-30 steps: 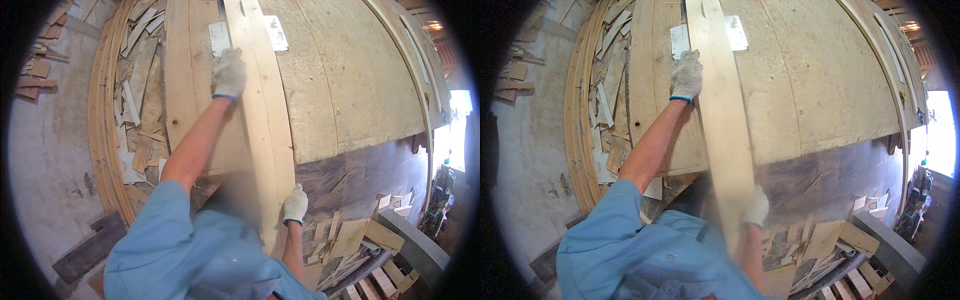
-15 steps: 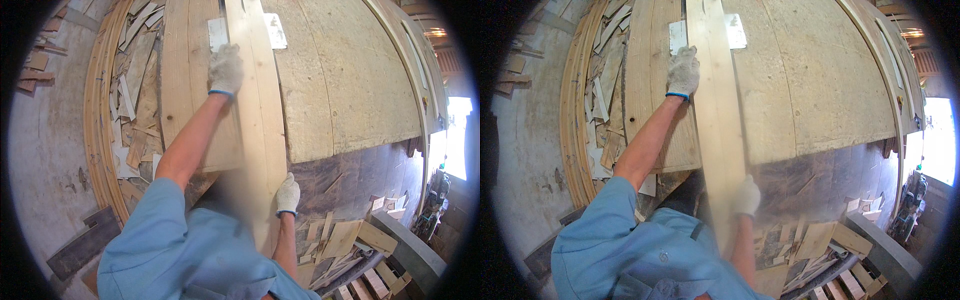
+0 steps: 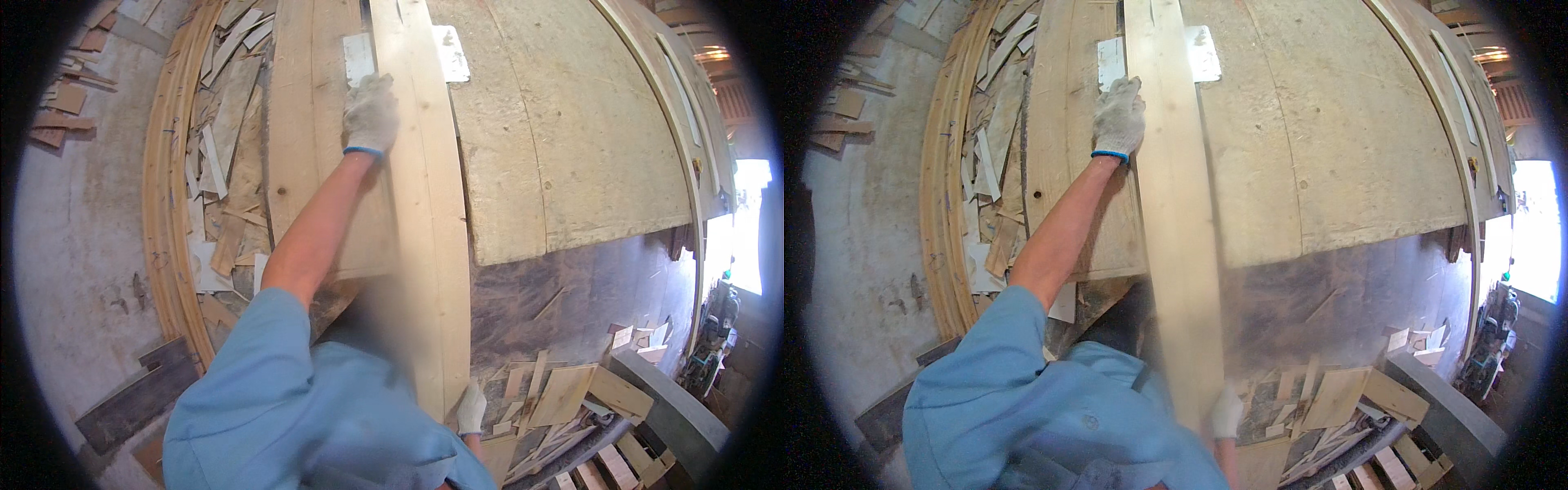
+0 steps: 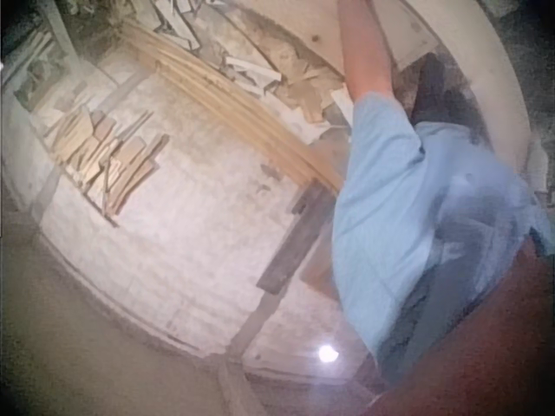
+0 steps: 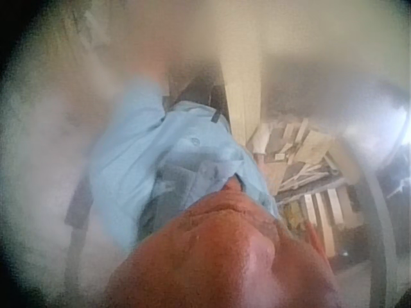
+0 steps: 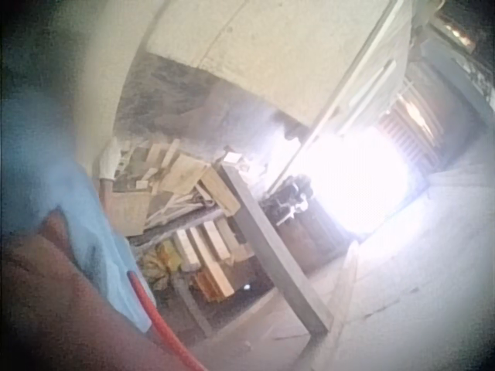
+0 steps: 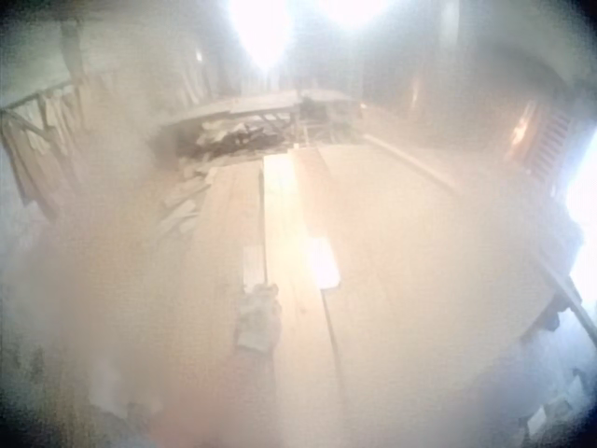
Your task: The person feeds a long wooden plank through a table saw, guiding it with gloved hands to cut it into smaller pieces. The person repeatedly positions and pushes the plank through the saw, then removes the cut sections.
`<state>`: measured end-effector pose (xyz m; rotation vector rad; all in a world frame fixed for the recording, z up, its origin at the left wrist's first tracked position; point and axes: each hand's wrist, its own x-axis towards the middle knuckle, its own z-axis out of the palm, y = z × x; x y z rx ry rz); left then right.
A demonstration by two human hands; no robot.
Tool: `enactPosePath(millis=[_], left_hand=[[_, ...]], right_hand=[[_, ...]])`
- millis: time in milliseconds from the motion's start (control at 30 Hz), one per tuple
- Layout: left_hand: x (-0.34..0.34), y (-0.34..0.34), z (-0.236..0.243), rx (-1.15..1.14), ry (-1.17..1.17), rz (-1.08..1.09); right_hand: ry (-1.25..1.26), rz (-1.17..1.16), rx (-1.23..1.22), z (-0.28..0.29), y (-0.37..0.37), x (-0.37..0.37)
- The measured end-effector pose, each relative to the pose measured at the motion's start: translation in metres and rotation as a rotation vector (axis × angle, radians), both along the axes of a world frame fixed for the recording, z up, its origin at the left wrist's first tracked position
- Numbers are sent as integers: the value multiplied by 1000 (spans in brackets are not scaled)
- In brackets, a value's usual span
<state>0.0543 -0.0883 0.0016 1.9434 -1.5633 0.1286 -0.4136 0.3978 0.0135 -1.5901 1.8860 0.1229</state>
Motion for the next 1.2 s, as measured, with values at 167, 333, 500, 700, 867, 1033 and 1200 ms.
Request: enactPosePath(millis=[167, 333, 500, 700, 867, 1033, 1200], left_hand=[[-2, -5, -5, 54, -15, 5], [1, -6, -13, 4, -14, 18], [-2, -4, -6, -8, -2, -31], [0, -1, -3, -18, -36, -12], [-3, -2, 0, 4, -33, -11], [-2, -3, -2, -7, -19, -27], [-1, -2, -4, -18, -40, -22]], right_hand=[[119, -172, 140, 18, 6, 19], [227, -155, 168, 3, 21, 10], [289, -83, 156, 13, 14, 11], [376, 33, 110, 0, 12, 2], [273, -78, 50, -15, 26, -11], [339, 23, 61, 9, -5, 12], [270, -33, 37, 3, -11, 13]])
